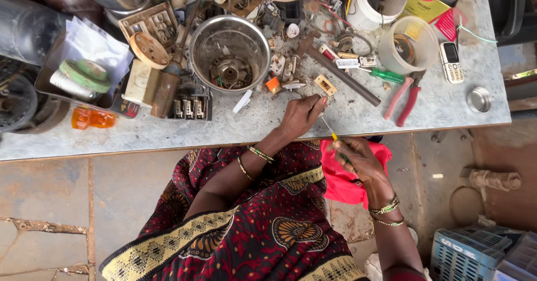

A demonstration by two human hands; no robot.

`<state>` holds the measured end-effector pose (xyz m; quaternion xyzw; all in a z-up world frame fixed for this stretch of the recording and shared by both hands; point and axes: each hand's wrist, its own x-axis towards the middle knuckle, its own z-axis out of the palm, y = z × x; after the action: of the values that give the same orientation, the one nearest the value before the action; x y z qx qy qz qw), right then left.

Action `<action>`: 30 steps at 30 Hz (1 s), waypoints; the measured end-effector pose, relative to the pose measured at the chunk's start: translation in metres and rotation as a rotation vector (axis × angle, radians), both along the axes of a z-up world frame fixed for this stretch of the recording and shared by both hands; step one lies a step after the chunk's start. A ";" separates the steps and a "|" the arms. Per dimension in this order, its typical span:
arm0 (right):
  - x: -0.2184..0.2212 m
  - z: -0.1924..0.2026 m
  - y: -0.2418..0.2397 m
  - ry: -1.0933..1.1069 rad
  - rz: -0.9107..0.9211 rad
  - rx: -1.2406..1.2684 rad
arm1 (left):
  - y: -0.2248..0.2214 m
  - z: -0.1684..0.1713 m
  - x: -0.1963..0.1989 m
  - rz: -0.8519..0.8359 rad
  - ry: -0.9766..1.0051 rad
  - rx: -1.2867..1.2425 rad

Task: The person disassembles a small electrical component by unscrewing fasteners with a screwdriver and tapping the casing with a hammer on a table cluttered with various tools and scraps.

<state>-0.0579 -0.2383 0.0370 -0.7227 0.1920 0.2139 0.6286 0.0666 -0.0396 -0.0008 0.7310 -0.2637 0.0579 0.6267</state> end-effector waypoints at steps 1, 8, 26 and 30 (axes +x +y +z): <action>-0.002 0.007 0.003 0.005 0.002 -0.004 | 0.002 0.000 0.000 0.022 -0.005 0.002; 0.006 0.022 0.015 -0.135 -0.023 0.019 | 0.007 0.003 0.001 0.068 -0.062 -0.058; 0.004 0.003 0.015 -0.132 -0.086 0.053 | 0.000 -0.007 -0.001 0.202 -0.163 -0.043; 0.005 0.004 0.001 -0.004 -0.050 0.275 | -0.001 -0.011 0.001 0.189 -0.181 0.039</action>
<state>-0.0528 -0.2372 0.0410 -0.6252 0.1779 0.2210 0.7271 0.0674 -0.0408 -0.0118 0.7564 -0.2502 0.1772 0.5778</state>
